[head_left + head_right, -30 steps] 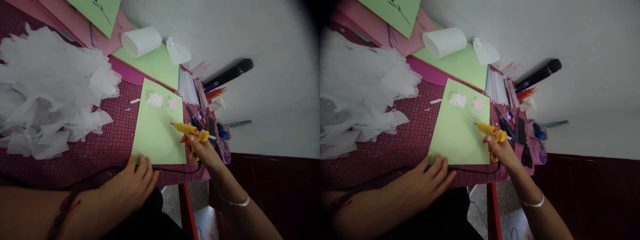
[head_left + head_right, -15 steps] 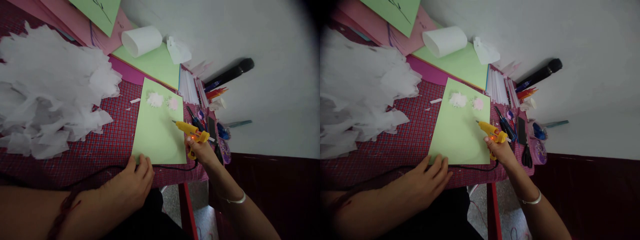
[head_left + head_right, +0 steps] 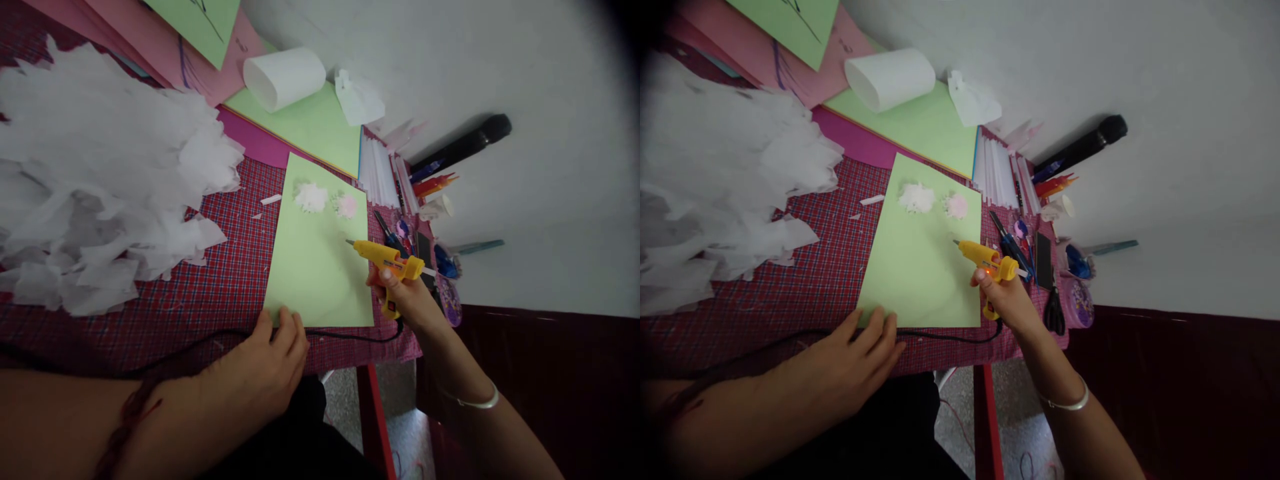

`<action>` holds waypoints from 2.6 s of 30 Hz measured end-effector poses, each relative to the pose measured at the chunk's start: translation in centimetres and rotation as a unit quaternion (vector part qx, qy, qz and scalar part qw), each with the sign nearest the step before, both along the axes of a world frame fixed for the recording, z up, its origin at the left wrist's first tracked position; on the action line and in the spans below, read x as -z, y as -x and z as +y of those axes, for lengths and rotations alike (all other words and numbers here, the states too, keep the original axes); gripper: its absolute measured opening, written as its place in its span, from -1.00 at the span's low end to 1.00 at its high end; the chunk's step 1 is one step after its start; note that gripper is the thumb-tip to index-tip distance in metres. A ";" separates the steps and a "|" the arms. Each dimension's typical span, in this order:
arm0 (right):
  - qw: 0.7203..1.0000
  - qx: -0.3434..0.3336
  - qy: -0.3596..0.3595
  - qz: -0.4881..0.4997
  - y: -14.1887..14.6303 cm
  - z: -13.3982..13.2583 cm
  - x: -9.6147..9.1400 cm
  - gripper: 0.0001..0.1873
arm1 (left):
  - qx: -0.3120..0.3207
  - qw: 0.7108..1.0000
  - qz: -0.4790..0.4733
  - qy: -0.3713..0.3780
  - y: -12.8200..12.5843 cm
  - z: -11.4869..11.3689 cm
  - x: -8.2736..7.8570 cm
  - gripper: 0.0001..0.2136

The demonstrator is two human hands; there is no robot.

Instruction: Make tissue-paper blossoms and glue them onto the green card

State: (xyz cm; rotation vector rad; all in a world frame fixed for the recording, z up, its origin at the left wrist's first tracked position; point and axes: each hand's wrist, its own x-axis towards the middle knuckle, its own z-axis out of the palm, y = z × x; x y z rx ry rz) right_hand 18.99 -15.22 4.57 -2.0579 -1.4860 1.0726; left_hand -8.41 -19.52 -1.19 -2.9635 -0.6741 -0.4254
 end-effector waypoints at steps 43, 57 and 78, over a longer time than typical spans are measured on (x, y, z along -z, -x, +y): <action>1.000 -0.029 -0.004 -0.012 0.2 0.5 -0.1 -0.54 | -0.004 1.000 -0.008 0.011 0.0 -0.1 -0.1 -0.71; 0.995 -0.040 0.046 0.085 -0.7 -0.2 0.7 -0.51 | -0.003 1.000 -0.009 0.028 -0.1 -0.2 -0.2 -0.71; 0.979 -0.016 -0.003 0.203 -0.2 -0.9 0.9 -0.66 | -0.091 0.867 -0.170 0.459 -0.9 10.1 -7.1 -0.75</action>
